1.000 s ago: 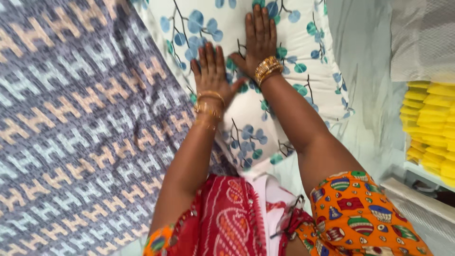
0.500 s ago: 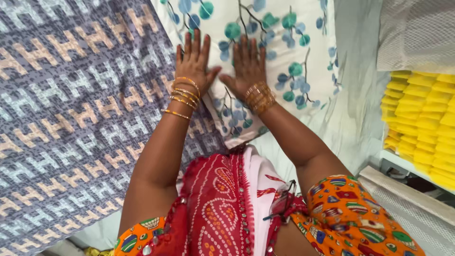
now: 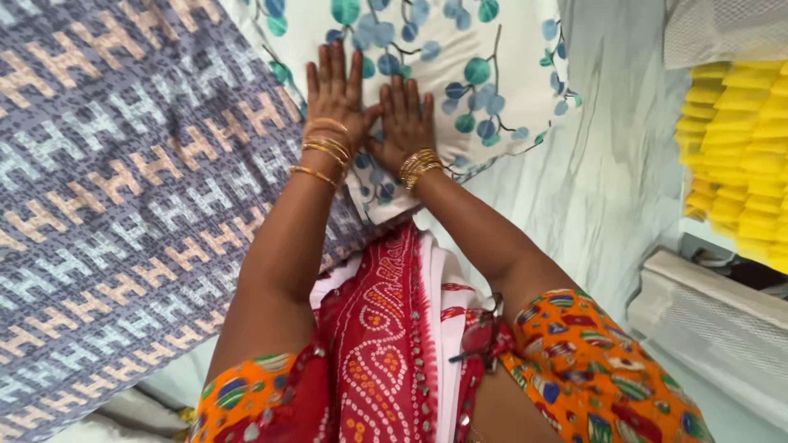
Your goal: The person smooths a patterned bedsheet on a bed, then places and smooths two leaf-patterned pillowcases on the pillows. The person uses both hands to flatten the fabric and align the edges.
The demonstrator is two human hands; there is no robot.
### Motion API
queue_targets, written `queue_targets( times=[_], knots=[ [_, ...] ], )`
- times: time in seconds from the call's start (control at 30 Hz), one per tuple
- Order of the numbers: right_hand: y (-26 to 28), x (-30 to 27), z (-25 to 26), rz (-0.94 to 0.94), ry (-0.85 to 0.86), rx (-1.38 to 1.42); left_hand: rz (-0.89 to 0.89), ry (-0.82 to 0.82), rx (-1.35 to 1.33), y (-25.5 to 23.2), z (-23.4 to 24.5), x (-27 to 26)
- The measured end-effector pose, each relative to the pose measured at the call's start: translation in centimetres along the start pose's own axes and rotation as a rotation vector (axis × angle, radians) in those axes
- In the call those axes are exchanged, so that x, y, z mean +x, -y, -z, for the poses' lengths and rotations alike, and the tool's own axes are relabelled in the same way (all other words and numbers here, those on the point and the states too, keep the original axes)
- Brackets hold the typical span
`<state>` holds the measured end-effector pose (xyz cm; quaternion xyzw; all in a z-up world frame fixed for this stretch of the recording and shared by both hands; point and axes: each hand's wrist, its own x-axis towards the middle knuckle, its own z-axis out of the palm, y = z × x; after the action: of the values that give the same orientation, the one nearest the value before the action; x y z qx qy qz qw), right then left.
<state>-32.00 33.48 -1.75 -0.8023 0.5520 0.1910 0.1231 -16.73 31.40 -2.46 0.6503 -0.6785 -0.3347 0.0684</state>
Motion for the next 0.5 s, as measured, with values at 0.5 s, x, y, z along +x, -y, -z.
queue_targets(
  times=[0.5],
  knots=[
    [-13.7,0.3,-0.7,-0.221,-0.205,0.103,-0.037,0.363,0.358,-11.1,-2.6,0.2]
  ],
)
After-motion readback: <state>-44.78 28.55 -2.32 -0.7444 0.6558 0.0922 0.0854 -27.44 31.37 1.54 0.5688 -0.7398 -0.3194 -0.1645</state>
